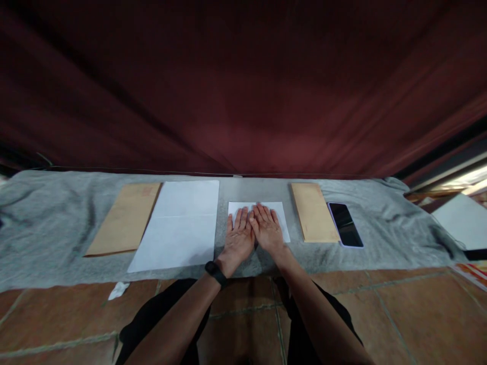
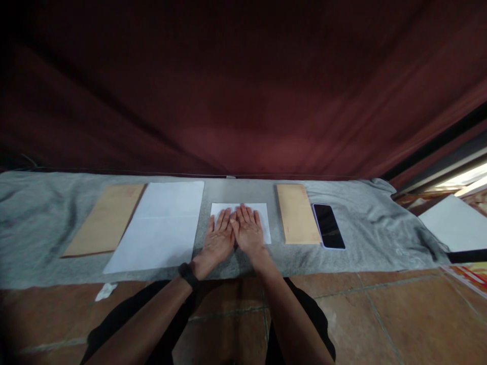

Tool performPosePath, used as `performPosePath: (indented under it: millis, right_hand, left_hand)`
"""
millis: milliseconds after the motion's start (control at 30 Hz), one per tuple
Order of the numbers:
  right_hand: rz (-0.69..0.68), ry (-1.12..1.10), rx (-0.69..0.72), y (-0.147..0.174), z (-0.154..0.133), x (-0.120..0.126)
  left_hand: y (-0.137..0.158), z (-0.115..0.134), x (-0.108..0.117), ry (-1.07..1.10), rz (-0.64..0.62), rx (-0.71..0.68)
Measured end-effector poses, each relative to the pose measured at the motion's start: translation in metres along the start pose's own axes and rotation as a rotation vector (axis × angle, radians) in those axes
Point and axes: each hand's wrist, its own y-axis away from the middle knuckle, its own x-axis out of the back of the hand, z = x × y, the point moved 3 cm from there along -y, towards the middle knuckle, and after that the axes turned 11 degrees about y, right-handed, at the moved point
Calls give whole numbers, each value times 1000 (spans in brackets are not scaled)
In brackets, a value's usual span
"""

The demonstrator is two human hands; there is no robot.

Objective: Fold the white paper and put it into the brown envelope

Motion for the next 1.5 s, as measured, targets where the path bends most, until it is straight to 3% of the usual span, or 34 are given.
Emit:
performPosePath:
  millis: [400,1000,1267,1500]
  right_hand:
    - [96,108,-112,7,17,-4]
    - [194,195,-155,22,39,-4]
    - [190,158,-184,27,46,-1]
    - [85,76,-145,24,41,9]
  left_hand:
    - [-10,-11,5,-61,25,47]
    - [-21,-17,6,-102,103,176]
    - [-7,6,-2,-61,33,-28]
    - [-13,4,3,-78,7,4]
